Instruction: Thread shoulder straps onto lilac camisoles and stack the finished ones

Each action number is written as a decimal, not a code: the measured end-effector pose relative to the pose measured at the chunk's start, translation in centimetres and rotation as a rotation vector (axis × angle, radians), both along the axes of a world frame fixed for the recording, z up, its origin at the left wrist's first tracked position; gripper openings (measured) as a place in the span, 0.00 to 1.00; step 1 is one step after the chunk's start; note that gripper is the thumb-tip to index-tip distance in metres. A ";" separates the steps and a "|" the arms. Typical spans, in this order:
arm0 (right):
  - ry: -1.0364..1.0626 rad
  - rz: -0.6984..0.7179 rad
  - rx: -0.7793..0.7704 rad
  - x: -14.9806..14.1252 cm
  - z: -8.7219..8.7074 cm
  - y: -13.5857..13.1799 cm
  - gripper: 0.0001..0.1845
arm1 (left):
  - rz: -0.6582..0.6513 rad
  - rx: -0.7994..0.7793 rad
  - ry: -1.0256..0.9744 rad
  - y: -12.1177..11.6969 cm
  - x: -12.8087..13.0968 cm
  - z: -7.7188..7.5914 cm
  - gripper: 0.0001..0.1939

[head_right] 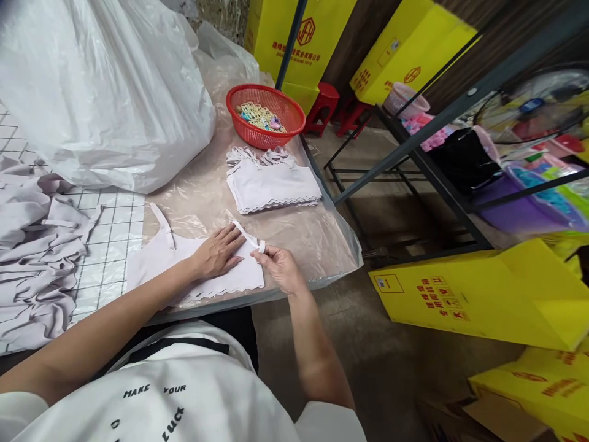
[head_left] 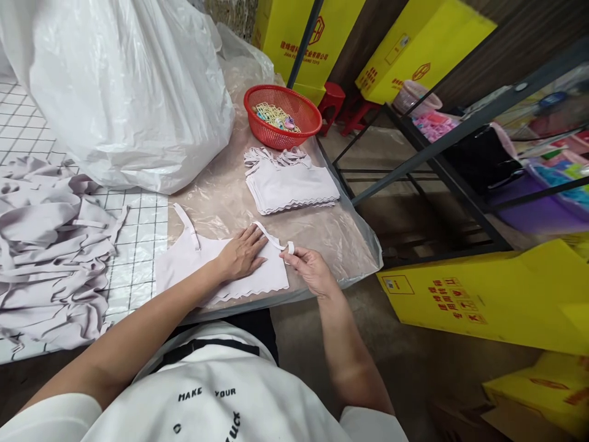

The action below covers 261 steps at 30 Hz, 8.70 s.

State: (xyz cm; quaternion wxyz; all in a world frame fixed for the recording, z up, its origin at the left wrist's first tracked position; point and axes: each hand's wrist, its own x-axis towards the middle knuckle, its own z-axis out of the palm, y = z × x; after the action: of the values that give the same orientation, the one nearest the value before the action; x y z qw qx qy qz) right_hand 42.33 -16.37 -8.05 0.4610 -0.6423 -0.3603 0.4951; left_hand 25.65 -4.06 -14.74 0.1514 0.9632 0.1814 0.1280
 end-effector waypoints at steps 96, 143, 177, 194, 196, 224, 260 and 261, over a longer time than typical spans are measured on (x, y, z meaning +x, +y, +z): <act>-0.468 0.244 0.451 -3.2 -6.0 6.8 0.04 | 0.343 -0.494 -0.004 0.7 -2.2 2.6 0.04; -0.365 0.113 0.275 -2.4 -5.7 5.7 0.12 | 0.271 -0.564 -0.087 1.1 -3.1 2.4 0.06; -1.117 -0.121 0.063 0.1 -6.4 -6.3 0.23 | 0.619 -0.095 -0.071 -1.9 -11.1 4.5 0.12; -0.210 -0.017 0.038 -0.9 1.1 -5.5 0.20 | 0.805 -1.045 -0.236 -7.4 -19.2 9.2 0.21; -0.089 -0.093 0.092 -0.4 3.7 -6.1 0.21 | 0.747 -1.175 -0.398 -7.8 -20.1 11.7 0.21; -0.241 -0.347 0.152 23.3 6.8 19.3 0.10 | 0.777 -1.227 -0.873 14.1 8.6 13.1 0.10; -1.345 -0.021 0.244 21.1 -0.1 17.9 0.08 | 0.408 0.019 -0.327 10.7 12.3 3.8 0.06; -1.339 0.014 0.273 20.6 -0.1 18.8 0.09 | 0.323 0.048 -0.321 10.8 13.6 3.6 0.07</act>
State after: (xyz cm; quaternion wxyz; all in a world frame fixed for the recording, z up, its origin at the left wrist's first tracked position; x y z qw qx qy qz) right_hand 62.96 2.43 -8.17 0.2124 -0.7440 -0.6310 -0.0558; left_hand 39.20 6.72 -11.14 0.1329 0.8922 0.3039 0.3066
